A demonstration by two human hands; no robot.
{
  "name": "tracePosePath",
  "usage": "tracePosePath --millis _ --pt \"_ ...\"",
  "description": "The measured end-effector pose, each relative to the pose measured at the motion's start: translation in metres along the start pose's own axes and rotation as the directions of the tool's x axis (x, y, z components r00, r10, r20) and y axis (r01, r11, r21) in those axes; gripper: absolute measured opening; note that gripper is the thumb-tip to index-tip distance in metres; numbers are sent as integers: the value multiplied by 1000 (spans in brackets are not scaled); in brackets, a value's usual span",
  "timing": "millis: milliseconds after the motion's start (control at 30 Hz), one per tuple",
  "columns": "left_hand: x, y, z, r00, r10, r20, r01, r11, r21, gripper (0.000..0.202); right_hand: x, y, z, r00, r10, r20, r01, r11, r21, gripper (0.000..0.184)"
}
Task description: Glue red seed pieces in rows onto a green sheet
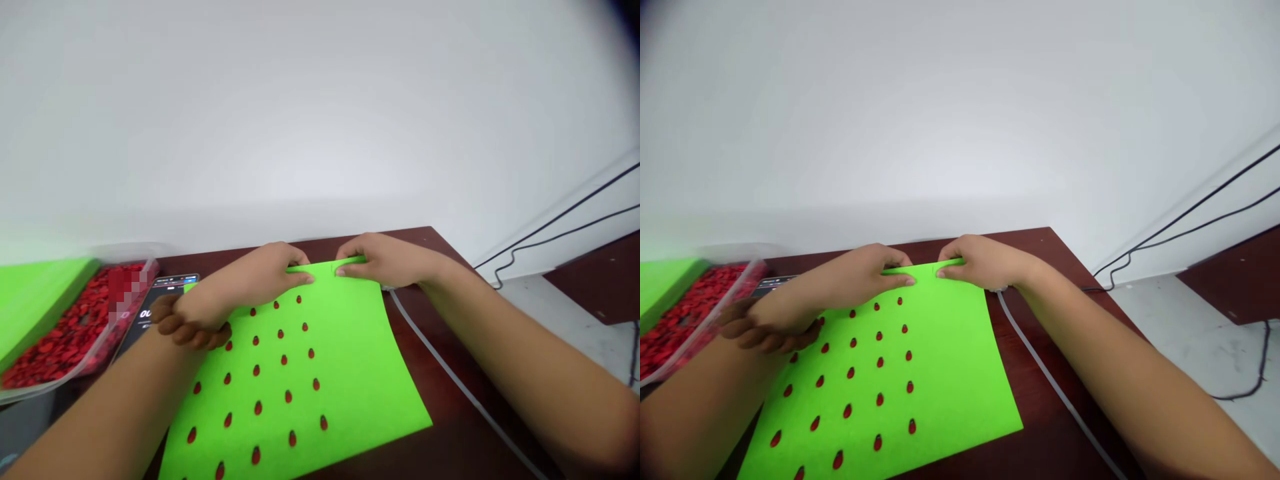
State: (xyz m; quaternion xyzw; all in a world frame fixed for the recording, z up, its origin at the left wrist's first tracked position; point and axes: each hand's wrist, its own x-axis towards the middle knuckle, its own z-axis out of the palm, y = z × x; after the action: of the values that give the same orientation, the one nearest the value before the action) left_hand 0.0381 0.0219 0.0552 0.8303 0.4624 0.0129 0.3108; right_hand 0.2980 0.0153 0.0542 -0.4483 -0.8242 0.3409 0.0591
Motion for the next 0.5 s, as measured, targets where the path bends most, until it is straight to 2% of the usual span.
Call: tracePosePath --millis 233,500 --pt "1 4 4 998 29 60 -26 998 -60 37 -3 -12 1 1000 -12 -21 11 999 -37 24" --pt "2 0 5 985 160 65 -155 985 -79 35 -4 -16 -1 1000 -14 27 15 998 -53 28"
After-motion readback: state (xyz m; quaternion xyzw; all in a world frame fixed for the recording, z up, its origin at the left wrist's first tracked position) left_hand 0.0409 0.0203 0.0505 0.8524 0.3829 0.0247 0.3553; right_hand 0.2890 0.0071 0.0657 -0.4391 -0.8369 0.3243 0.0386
